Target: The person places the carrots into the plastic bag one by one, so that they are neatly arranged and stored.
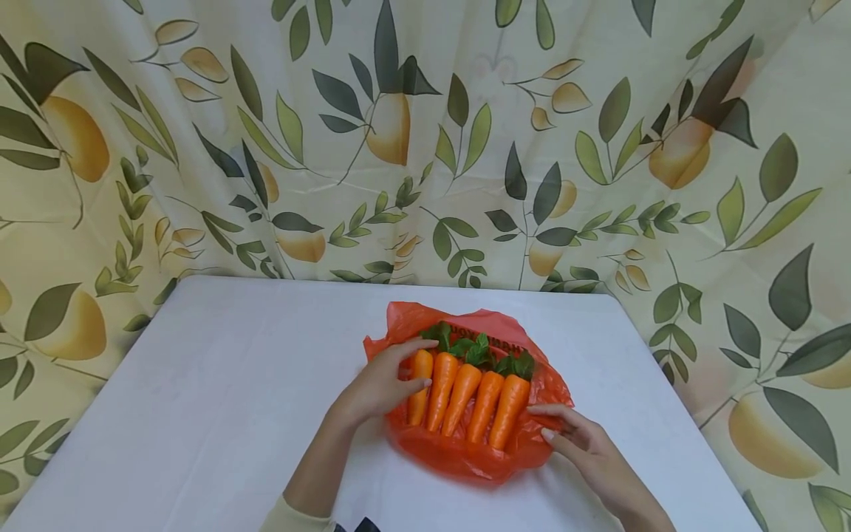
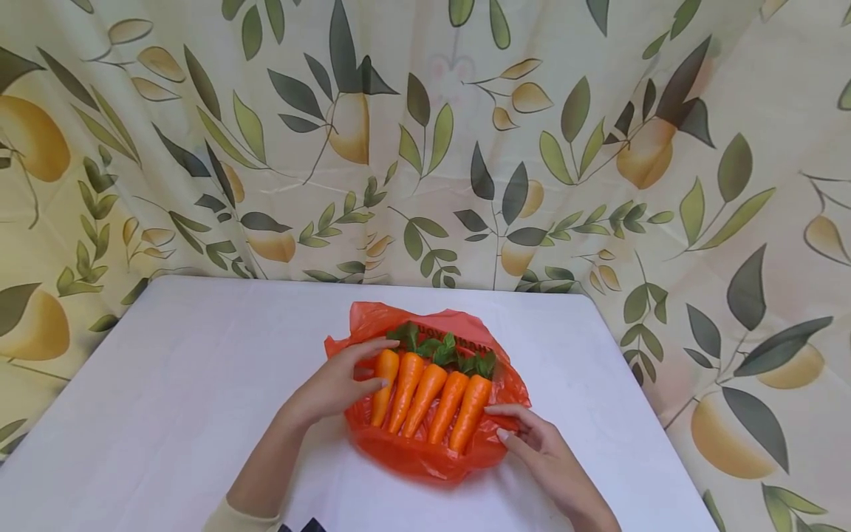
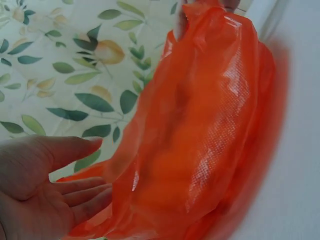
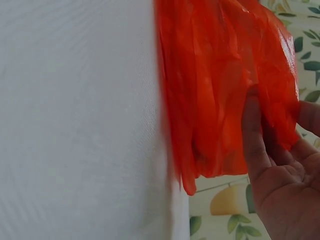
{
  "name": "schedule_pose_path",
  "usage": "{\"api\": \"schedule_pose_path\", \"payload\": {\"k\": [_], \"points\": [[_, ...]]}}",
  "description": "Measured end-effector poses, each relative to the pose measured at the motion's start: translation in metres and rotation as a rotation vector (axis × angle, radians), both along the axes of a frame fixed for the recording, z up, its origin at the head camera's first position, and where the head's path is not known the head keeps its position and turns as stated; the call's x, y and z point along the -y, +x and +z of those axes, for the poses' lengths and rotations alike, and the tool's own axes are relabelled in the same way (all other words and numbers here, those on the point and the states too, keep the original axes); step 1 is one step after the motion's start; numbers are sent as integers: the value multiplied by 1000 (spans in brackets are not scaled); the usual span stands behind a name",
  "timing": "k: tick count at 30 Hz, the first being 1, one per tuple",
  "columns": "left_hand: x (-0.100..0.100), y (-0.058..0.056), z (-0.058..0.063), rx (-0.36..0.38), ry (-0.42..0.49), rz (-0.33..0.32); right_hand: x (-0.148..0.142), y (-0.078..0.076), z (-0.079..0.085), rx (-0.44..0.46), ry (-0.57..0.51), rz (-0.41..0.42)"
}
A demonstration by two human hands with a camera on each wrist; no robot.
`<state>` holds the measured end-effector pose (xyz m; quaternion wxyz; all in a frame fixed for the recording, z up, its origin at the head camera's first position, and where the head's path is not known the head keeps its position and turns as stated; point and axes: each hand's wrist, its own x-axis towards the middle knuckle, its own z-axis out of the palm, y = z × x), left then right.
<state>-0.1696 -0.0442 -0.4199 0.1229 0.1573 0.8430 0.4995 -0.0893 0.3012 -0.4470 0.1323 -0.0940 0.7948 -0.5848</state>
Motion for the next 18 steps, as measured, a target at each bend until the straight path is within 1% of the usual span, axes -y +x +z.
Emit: {"api": "schedule_pose_path", "payload": {"k": [5, 7, 10, 14, 16, 18], "points": [[5, 4, 4, 10, 99, 5, -3, 1, 1, 47, 0, -24], [9, 5, 6, 24, 145, 1, -4, 1, 1, 67, 11, -32], [17, 8, 8, 40, 187, -8, -6, 1, 2, 87, 33, -34], [31, 12, 12, 27, 182, -3, -10, 3, 2, 107, 55, -23], [39, 15, 14, -4, 165, 14, -13, 5, 4, 126, 51, -8], [49, 17, 16, -43, 141, 32, -18, 8, 6, 169, 40, 23]]}}
